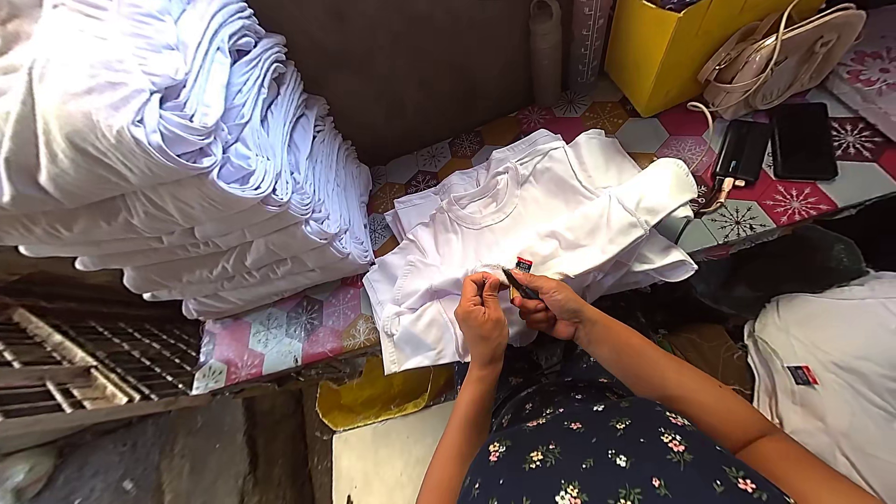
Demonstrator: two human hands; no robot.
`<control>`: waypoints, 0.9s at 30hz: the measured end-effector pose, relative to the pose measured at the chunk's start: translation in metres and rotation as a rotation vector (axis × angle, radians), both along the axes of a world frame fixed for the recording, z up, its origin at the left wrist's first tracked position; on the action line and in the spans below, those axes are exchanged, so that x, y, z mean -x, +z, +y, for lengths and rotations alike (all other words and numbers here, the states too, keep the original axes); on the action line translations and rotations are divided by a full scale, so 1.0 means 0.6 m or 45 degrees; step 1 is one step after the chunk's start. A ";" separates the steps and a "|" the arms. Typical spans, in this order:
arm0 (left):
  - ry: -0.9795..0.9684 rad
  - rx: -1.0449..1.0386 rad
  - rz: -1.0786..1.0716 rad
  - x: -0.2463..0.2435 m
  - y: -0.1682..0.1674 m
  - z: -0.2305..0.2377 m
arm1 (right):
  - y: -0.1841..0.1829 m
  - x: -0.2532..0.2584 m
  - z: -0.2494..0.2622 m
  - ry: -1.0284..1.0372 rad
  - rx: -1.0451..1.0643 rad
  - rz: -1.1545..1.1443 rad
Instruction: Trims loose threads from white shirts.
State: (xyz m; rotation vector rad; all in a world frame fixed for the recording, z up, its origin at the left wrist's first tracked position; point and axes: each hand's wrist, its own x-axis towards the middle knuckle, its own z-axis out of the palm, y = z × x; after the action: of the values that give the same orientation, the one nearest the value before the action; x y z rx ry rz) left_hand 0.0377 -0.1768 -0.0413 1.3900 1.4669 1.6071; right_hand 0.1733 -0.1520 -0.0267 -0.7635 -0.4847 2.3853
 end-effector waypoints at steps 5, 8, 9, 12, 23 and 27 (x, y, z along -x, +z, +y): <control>-0.041 0.009 -0.067 0.000 0.000 -0.002 | 0.007 -0.007 -0.001 -0.469 -0.558 -0.492; -0.107 0.074 -0.067 -0.001 0.003 -0.013 | -0.007 -0.009 0.011 -0.453 -0.950 -0.731; -0.135 0.105 -0.047 0.003 0.006 -0.018 | -0.010 -0.004 0.013 -0.415 -0.964 -0.753; -0.136 0.210 0.167 0.056 0.021 -0.048 | -0.014 0.005 0.016 -0.395 -0.900 -0.769; -0.059 0.612 -0.149 0.121 0.058 -0.084 | -0.016 0.026 -0.008 -0.547 -0.816 -0.570; -0.192 0.751 -0.953 0.017 0.062 -0.038 | -0.009 0.031 -0.020 -0.612 -0.909 -0.593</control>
State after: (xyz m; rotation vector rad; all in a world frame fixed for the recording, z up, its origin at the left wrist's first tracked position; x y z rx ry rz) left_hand 0.0277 -0.1996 -0.0042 0.4675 1.1822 1.2386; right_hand 0.1548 -0.1642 -0.0321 -0.9465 -1.1168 1.4284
